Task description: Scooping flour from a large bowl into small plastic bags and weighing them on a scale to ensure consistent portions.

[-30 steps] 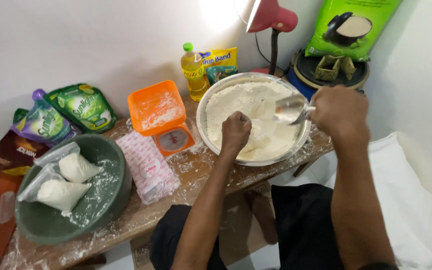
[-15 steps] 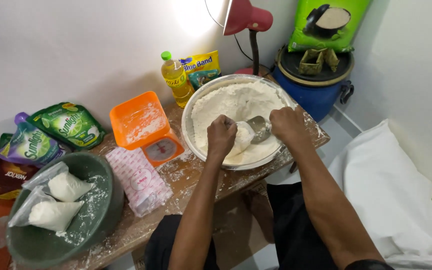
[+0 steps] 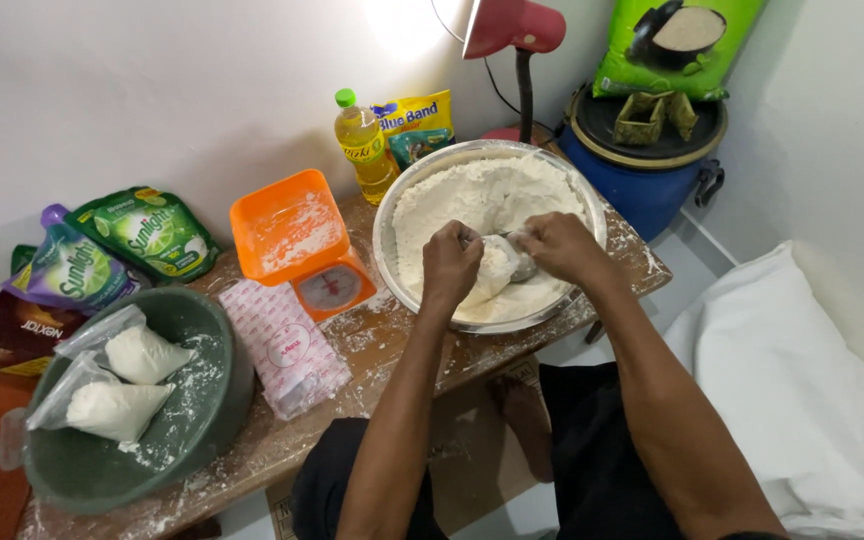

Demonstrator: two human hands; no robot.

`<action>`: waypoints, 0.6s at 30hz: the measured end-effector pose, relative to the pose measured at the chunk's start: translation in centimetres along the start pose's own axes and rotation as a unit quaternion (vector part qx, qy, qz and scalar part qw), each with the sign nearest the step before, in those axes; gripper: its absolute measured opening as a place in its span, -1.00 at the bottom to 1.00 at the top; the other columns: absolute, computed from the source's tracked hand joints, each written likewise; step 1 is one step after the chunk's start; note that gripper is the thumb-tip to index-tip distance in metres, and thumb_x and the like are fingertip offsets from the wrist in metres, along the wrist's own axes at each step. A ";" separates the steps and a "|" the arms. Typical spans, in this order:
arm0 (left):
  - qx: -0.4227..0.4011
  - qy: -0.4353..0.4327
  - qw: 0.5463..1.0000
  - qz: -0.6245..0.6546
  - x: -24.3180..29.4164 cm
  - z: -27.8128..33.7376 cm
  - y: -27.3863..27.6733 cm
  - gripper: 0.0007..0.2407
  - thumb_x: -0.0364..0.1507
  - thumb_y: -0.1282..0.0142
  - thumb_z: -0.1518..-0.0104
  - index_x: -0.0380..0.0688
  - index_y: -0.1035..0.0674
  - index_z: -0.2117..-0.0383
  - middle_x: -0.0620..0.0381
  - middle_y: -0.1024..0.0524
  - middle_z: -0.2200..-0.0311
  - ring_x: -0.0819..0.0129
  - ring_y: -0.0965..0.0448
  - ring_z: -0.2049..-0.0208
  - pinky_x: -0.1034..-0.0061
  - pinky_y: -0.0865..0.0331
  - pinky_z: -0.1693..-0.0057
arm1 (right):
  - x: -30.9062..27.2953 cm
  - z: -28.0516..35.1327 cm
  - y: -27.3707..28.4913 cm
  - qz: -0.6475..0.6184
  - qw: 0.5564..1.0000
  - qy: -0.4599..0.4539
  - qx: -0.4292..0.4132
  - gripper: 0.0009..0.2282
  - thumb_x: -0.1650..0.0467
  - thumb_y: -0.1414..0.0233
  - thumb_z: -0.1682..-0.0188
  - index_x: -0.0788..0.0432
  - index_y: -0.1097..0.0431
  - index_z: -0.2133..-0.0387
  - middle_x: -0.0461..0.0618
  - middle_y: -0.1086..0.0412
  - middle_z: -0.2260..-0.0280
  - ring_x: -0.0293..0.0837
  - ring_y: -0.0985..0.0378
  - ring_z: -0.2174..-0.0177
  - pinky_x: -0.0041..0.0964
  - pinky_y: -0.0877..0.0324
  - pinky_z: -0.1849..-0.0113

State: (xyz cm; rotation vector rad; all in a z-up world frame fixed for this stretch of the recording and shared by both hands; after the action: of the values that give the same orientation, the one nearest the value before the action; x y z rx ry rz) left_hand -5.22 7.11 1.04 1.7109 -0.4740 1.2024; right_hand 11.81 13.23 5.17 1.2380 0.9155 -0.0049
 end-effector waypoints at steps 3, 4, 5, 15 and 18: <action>0.007 0.002 1.000 0.015 0.3 0.2 0.5 -0.85 -0.42 -0.18 -0.04 -0.21 -0.65 0.34 -0.03 -0.57 0.59 0.07 -0.66 0.51 0.21 -0.50 0.28 | -0.4 -0.1 -2.1 -0.054 0.997 -0.010 -0.049 -0.73 0.31 -0.04 -0.07 0.30 -0.58 0.40 0.40 -0.55 0.43 0.39 -0.60 0.26 0.24 -0.39 0.14; 0.008 0.001 1.000 0.015 0.4 0.2 0.7 -0.85 -0.42 -0.18 -0.04 -0.21 -0.65 0.34 -0.03 -0.57 0.59 0.07 -0.66 0.51 0.21 -0.50 0.28 | 0.2 -0.7 -2.9 -0.054 0.997 -0.010 -0.049 -0.73 0.31 -0.04 -0.07 0.30 -0.58 0.40 0.40 -0.55 0.43 0.39 -0.60 0.26 0.24 -0.39 0.14; 0.015 0.003 1.000 0.027 0.4 0.3 1.0 -0.85 -0.44 -0.17 -0.05 -0.21 -0.64 0.31 0.00 -0.56 0.61 0.17 -0.64 0.57 0.28 -0.50 0.31 | 0.8 -1.3 -3.7 -0.039 0.998 -0.007 -0.055 -0.73 0.30 -0.03 -0.08 0.26 -0.57 0.44 0.32 -0.54 0.48 0.33 -0.61 0.31 0.21 -0.42 0.18; -0.085 0.039 0.992 0.084 -4.1 -0.8 0.2 -0.66 -0.52 -0.03 -0.02 -0.50 -0.47 0.07 -0.20 -0.52 0.72 0.11 -0.58 0.76 0.32 -0.48 0.57 | 3.2 -5.5 -7.2 -0.083 0.995 -0.057 -0.008 -0.71 0.25 -0.05 -0.01 0.21 -0.52 0.55 0.24 -0.50 0.55 0.24 -0.61 0.41 0.11 -0.44 0.32; -0.039 0.025 0.990 0.136 -3.1 -1.0 1.5 -0.74 -0.50 -0.05 -0.02 -0.47 -0.56 0.21 -0.15 -0.49 0.79 0.21 -0.52 0.83 0.40 -0.42 0.63 | 1.8 -4.5 -5.2 -0.066 0.996 -0.064 0.008 -0.70 0.18 0.00 -0.02 0.15 -0.52 0.47 0.22 -0.51 0.50 0.26 -0.62 0.35 0.12 -0.45 0.31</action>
State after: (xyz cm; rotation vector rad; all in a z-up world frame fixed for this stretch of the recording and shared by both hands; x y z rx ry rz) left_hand -8.21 6.59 -0.91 1.5802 -0.7322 1.3973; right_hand 7.93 15.75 -0.25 1.1766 0.8863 -0.1946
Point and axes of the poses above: each hand's wrist, its own z-axis away from the middle knuckle, its own y-axis out of the back of the hand, x = y × z, the point moved 8 cm from there along -z, towards the middle knuckle
